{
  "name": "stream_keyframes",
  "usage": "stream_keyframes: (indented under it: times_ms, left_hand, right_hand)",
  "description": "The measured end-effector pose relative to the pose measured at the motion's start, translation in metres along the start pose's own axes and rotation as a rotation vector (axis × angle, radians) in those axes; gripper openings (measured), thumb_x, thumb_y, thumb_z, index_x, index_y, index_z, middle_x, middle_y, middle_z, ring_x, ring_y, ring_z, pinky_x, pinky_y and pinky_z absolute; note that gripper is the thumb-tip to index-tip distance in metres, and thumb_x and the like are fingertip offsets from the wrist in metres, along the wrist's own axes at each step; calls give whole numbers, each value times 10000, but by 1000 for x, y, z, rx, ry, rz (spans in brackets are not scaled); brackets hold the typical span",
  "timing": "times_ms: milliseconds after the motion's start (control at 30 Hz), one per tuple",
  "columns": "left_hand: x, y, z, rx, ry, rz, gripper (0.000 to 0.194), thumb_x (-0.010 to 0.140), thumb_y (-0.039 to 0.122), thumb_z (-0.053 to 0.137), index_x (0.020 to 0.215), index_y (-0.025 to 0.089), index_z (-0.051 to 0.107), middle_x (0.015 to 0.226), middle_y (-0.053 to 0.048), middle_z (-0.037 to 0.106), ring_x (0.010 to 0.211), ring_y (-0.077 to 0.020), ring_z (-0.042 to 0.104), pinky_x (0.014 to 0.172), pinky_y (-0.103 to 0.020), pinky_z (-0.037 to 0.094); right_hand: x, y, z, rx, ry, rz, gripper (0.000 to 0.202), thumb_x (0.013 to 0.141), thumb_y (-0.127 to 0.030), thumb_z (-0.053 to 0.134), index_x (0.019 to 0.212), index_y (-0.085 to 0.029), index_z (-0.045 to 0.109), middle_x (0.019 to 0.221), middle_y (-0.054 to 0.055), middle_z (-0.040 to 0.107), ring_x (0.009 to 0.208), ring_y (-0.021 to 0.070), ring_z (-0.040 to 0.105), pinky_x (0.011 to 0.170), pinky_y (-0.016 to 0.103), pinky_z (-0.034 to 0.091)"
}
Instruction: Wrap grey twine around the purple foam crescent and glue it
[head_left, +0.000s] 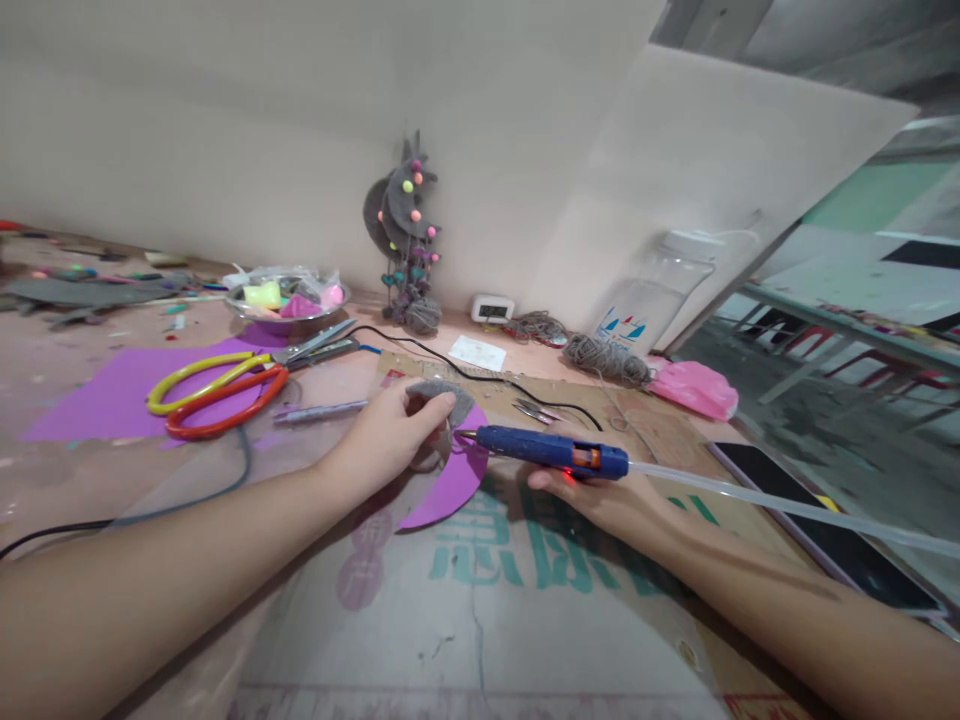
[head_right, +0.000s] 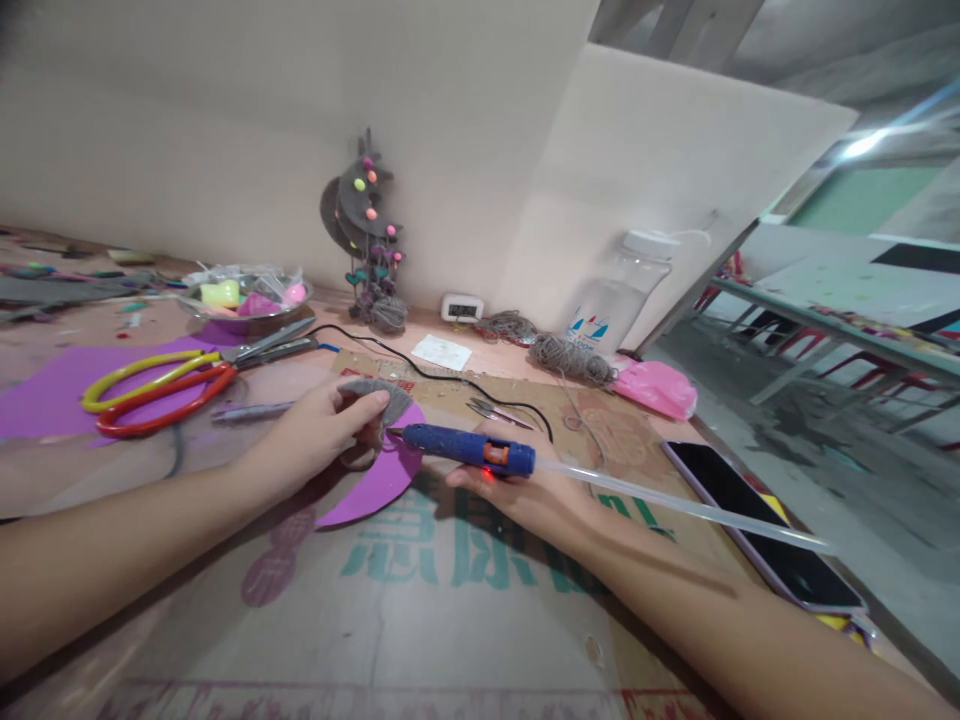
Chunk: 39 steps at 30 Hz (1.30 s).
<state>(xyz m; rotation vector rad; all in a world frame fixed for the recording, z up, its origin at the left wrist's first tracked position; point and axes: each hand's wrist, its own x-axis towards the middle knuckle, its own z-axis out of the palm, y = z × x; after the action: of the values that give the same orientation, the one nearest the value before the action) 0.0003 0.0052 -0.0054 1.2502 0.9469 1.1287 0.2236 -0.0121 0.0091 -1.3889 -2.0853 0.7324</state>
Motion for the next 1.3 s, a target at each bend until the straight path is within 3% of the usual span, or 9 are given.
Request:
stream_keyframes:
  times_ms: [367, 967, 1300]
  left_hand:
    - [2, -4, -2, -52, -56, 19, 214, 829, 306, 521, 676, 185, 433, 465, 76, 441, 335, -44, 335, 327, -164, 268]
    - [2, -3, -1, -81, -61, -12, 233, 800, 317, 554, 653, 185, 432, 460, 71, 429, 337, -50, 339, 339, -179, 252]
    - [2, -3, -1, -65, -48, -18, 236, 804, 318, 550, 651, 186, 427, 456, 78, 410, 328, -48, 335, 332, -178, 251]
  right_hand:
    - [0, 8, 4, -46, -2, -66, 251, 736, -415, 627, 680, -191, 528, 629, -14, 509, 587, 136, 478, 515, 235, 383]
    - [-1, -4, 4, 6, -26, 60, 300, 716, -482, 617, 685, -200, 519, 629, -12, 508, 588, 145, 489, 523, 253, 413]
    - [0, -7, 5, 42, 24, 42, 294, 687, -467, 633, 634, -210, 500, 595, -15, 506, 552, 144, 484, 507, 266, 429]
